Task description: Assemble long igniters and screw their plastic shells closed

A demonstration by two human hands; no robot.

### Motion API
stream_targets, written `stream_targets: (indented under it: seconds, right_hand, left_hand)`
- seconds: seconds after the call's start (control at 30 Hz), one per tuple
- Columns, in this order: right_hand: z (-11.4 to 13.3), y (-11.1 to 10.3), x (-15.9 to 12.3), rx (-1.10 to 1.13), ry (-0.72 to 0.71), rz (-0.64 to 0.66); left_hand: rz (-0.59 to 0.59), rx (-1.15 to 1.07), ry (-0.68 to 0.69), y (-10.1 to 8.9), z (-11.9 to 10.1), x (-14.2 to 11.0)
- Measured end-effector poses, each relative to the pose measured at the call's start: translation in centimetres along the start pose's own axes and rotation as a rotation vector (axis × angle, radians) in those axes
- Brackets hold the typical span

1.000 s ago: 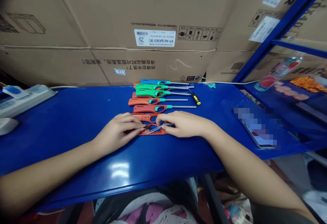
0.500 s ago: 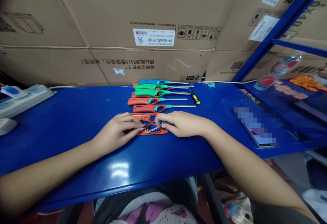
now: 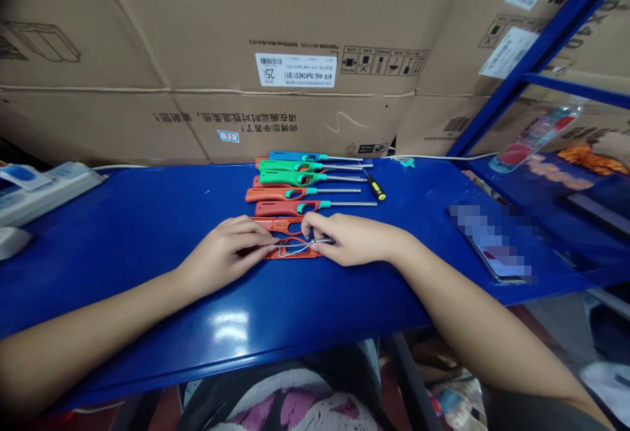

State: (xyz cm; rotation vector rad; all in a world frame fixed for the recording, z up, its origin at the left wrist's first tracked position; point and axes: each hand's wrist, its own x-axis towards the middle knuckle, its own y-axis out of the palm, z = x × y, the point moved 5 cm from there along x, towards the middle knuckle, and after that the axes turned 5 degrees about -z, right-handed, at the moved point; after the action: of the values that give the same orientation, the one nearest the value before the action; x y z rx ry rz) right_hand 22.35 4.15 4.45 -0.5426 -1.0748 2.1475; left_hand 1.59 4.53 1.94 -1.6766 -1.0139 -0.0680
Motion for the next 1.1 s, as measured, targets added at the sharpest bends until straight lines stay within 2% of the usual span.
stream_targets:
  seconds: [0.1,0.33,0.6,0.8,1.0,1.1]
  right_hand:
    - [0.02,-0.08,-0.08,0.018,0.045,-0.019]
    - [-0.1,-0.2,-0.15,-0.02,-0.033,-0.053]
    - [-0.05,-0.49,-0.13,-0.057,0.001,-0.036]
    - [0.31,-0.73,0.03,-0.136,0.01,-0.08]
    - [-0.24,-0.56,0.22,0.008,0.167,-0.08]
    - [-0.33,-0.57,0.33,0.016,0.172,-0.104]
  left_hand:
    - [0.001,0.015,-0.004,-0.02,0.0,0.02]
    - [-0.009,0.041,-0.002,-0.09,-0.02,0.01]
    - [0.0,0.033,-0.007,-0.17,-0.06,-0.06]
    - [-0.015,0.007,-0.015,-0.06,0.08,0.02]
    - [-0.015,-0.009,-0.012,-0.01,0.1,0.01]
    - [-0.012,-0.017,-0.013,-0.03,0.02,0.06]
